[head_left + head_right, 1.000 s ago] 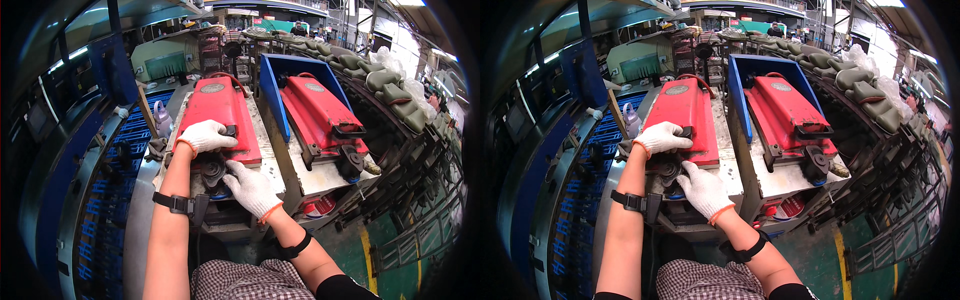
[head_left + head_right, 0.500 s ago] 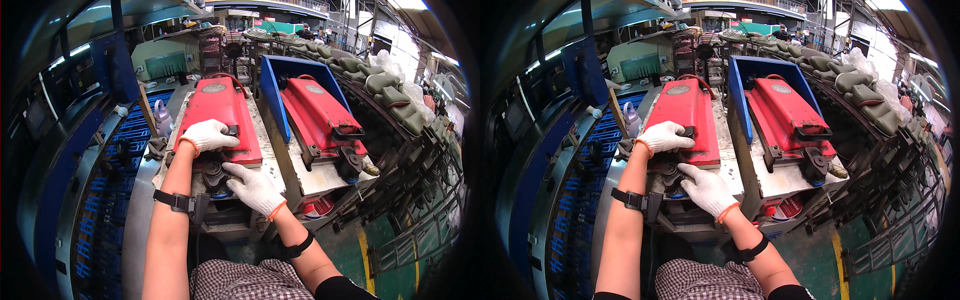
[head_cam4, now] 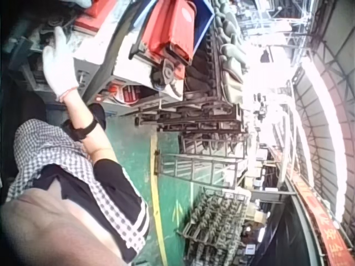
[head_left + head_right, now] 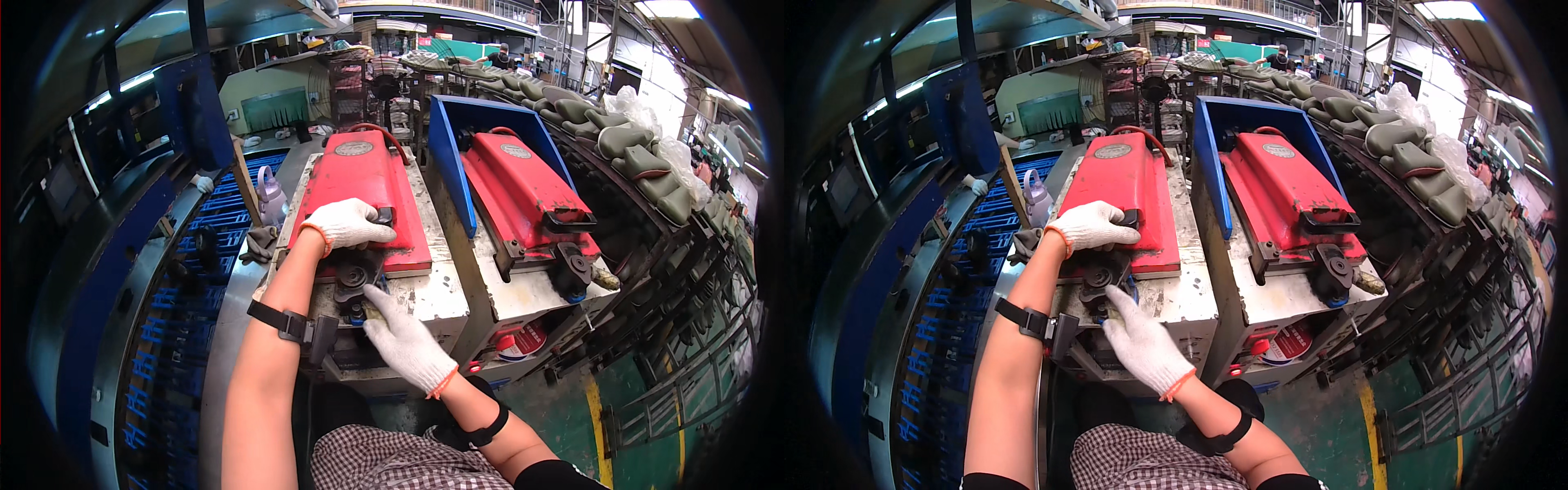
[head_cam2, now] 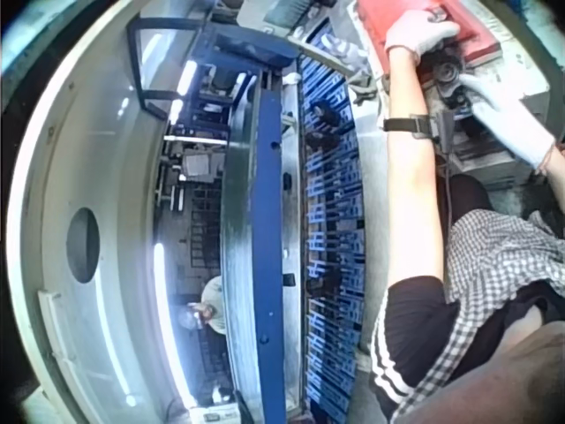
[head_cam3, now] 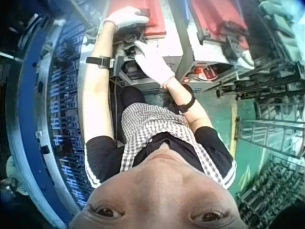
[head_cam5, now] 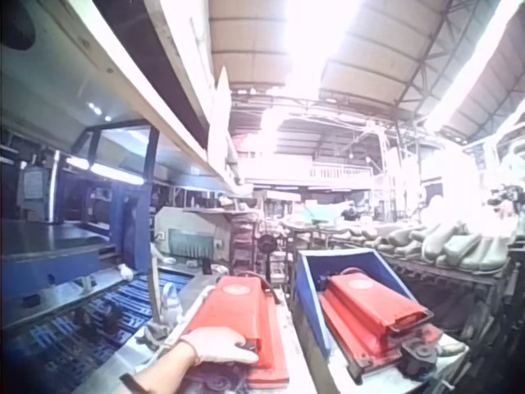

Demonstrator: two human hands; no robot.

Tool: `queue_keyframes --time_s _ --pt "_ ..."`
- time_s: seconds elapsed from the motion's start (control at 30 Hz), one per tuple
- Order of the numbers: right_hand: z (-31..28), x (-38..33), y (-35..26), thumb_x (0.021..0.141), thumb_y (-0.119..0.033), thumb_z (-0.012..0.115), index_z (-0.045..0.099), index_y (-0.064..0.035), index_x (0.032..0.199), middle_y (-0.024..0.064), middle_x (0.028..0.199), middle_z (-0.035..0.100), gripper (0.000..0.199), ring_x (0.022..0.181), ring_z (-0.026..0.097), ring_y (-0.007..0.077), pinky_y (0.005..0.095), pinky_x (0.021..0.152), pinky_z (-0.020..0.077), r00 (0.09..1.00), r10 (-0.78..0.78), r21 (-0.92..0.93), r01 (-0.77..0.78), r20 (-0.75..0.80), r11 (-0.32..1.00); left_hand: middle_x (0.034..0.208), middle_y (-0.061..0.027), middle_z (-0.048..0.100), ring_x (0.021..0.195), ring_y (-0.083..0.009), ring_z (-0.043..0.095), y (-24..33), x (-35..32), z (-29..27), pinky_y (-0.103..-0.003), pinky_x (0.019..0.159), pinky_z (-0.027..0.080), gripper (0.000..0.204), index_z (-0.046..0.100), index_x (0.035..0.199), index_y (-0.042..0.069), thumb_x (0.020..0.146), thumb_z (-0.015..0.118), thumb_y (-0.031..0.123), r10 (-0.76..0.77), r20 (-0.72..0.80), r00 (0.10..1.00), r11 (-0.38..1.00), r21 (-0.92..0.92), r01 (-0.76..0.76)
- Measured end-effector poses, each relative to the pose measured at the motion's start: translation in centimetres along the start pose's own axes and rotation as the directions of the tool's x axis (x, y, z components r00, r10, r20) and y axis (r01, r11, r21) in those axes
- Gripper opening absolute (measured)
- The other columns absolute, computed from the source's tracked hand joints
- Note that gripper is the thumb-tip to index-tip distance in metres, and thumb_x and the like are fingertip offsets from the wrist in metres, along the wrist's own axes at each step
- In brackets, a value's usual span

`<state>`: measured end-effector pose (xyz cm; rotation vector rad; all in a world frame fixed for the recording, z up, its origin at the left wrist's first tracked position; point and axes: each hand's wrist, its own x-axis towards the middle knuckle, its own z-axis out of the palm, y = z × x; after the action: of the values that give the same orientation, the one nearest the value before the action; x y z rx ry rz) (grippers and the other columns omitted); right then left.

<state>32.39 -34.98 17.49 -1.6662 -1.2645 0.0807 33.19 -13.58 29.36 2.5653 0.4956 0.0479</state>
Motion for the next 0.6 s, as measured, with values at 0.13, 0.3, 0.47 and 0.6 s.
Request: queue_keyframes --time_s 0.13,0.3,0.47,0.6 --pt "1.5 -1.2 -0.8 0.107 -0.021 0.051 0.027 -0.0019 0.161 0.021 0.164 0.036 0.063 0.153 0.035 0.0322 0.037 0.125 0.0267 0.961 0.089 0.494 -0.213 0.263 0.843 0.071 -0.0056 0.069 0.067 -0.0161 0.064 0.6 0.2 -0.2 -0.031 0.068 0.049 0.047 0.075 0.087 0.006 0.083 0.074 0.053 0.004 0.066 0.998 1.0 0.0 -0.004" --pt "2.4 -1.8 -2.1 0.108 -0.019 0.05 0.024 -0.0076 0.163 0.0099 0.141 0.05 0.063 0.107 0.054 0.0145 0.0289 0.102 0.0446 0.914 0.232 0.598 -0.395 0.333 0.697 0.073 -0.0039 0.067 0.068 -0.0141 0.061 0.1 -0.1 -0.6 -0.03 0.067 0.047 0.044 0.074 0.092 0.005 0.086 0.073 0.049 0.029 0.1 0.995 1.0 0.006 -0.029" --pt "3.5 -2.1 -2.3 0.108 -0.019 0.048 0.025 -0.0175 0.163 0.0013 0.095 0.05 0.06 0.069 0.042 0.0076 0.0238 0.062 0.0406 0.926 0.25 0.724 -0.378 0.284 0.576 0.072 -0.0029 0.066 0.068 -0.0137 0.06 0.0 0.3 -0.9 -0.031 0.066 0.046 0.043 0.073 0.091 0.006 0.088 0.072 0.048 0.035 0.155 0.987 0.999 -0.023 -0.032" --pt "5.5 -2.2 -1.7 0.106 -0.015 0.05 0.029 -0.0025 0.159 0.015 0.151 0.045 0.058 0.136 0.047 0.0231 0.0342 0.117 0.0346 0.965 0.244 0.698 -0.241 0.098 0.675 0.072 -0.0021 0.066 0.068 -0.0136 0.059 -0.1 0.6 -0.8 -0.031 0.067 0.046 0.042 0.073 0.091 0.005 0.089 0.072 0.048 0.034 0.151 0.988 0.999 0.015 -0.036"
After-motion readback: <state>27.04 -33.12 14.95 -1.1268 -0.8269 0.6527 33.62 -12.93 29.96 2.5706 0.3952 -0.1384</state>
